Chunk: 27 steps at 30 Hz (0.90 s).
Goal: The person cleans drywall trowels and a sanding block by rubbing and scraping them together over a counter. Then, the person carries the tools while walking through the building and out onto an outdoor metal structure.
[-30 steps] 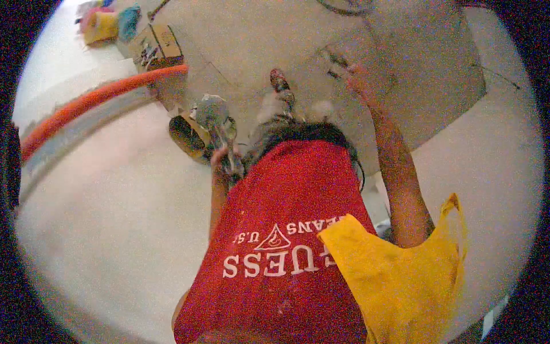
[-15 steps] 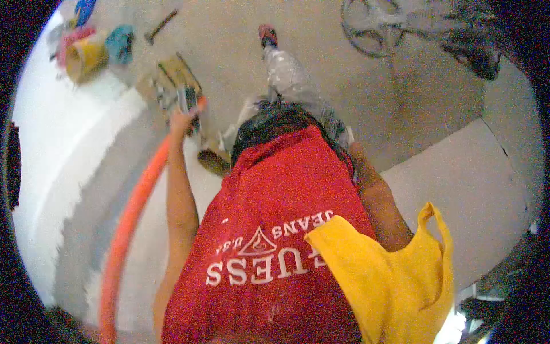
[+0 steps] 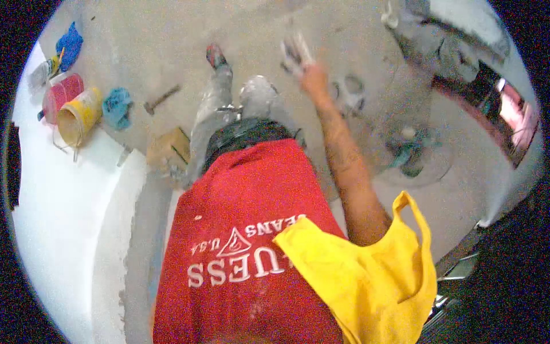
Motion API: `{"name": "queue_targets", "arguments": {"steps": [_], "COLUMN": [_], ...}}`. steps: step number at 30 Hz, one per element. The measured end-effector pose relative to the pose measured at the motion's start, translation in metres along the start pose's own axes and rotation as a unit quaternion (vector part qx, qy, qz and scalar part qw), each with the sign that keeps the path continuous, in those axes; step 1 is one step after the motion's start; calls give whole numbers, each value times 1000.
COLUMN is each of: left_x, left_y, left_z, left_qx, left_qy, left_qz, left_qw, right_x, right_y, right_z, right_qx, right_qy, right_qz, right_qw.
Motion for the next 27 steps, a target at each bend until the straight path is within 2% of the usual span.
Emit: {"name": "queue_targets", "arguments": {"steps": [1, 3, 4, 5, 6, 9, 12, 13, 14, 16, 18, 19, 20, 21, 22, 24, 26, 27], "left_x": [-10, -17, -5, 9, 15, -26, -69, -69, -92, -103, -143, -152, -156, -164, -177, -204, -235, -252], "left_y": [5, 21, 47, 42, 31, 91, 109, 106, 89, 23, 10, 10, 10, 13, 18, 2, -19, -9], "left_z": [19, 68, 93, 109, 135, 198, 180, 215, 219, 131, 57, 41, 63, 73, 80, 99, 120, 173], "left_qx": [-30, -105, -209, -235, -274, -330, -303, -289, -304, -236, -88, -57, -21, 6, 22, 37, 31, 37], "left_qy": [-37, -54, 156, 236, 318, 416, 392, 340, 291, 216, 203, 178, 170, 163, 157, 145, 136, 115], "left_qz": [-8, -2, 74, 21, -43, -124, -55, -36, -16, 48, 84, 69, 41, 22, 11, -7, -30, -31], "left_qw": [999, 993, 963, 943, 907, 838, 867, 894, 907, 946, 972, 980, 984, 986, 987, 989, 990, 992], "right_x": [-24, -85, -131, -172, -194, -238, -259, -256, -258, -264, -249, -242, -172, -106, -76, -52, -52, -55], "right_y": [24, 79, 119, 158, 183, 220, 212, 199, 171, 122, 58, 22, -37, -110, -146, -194, -199, -202], "right_z": [-23, -91, -136, -176, -186, -188, -146, -128, -115, -105, -71, -37, 48, 118, 164, 210, 240, 247], "right_qx": [0, 103, 157, 211, 240, 255, 247, 254, 253, 234, 179, 131, 69, 11, -40, -118, -179, -133], "right_qy": [10, 35, 23, 7, 15, 48, 57, 63, 66, 78, 61, 11, -25, -27, -38, -43, -40, -66], "right_qz": [-11, -70, -29, 11, 14, -35, -71, -84, -81, -79, -86, -91, -118, -79, -47, 2, 37, -46], "right_qw": [1000, 992, 987, 977, 971, 965, 965, 961, 962, 966, 978, 987, 990, 996, 997, 992, 982, 988]}}
Point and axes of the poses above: each hand's wrist, its own y-axis away from the middle knuckle, its own z-axis out of the back of the hand, x = y × z, the point moved 7 cm from there along -y, towards the middle knuckle, and after that the axes turned 2 degrees about -z, right-handed, at the moved point
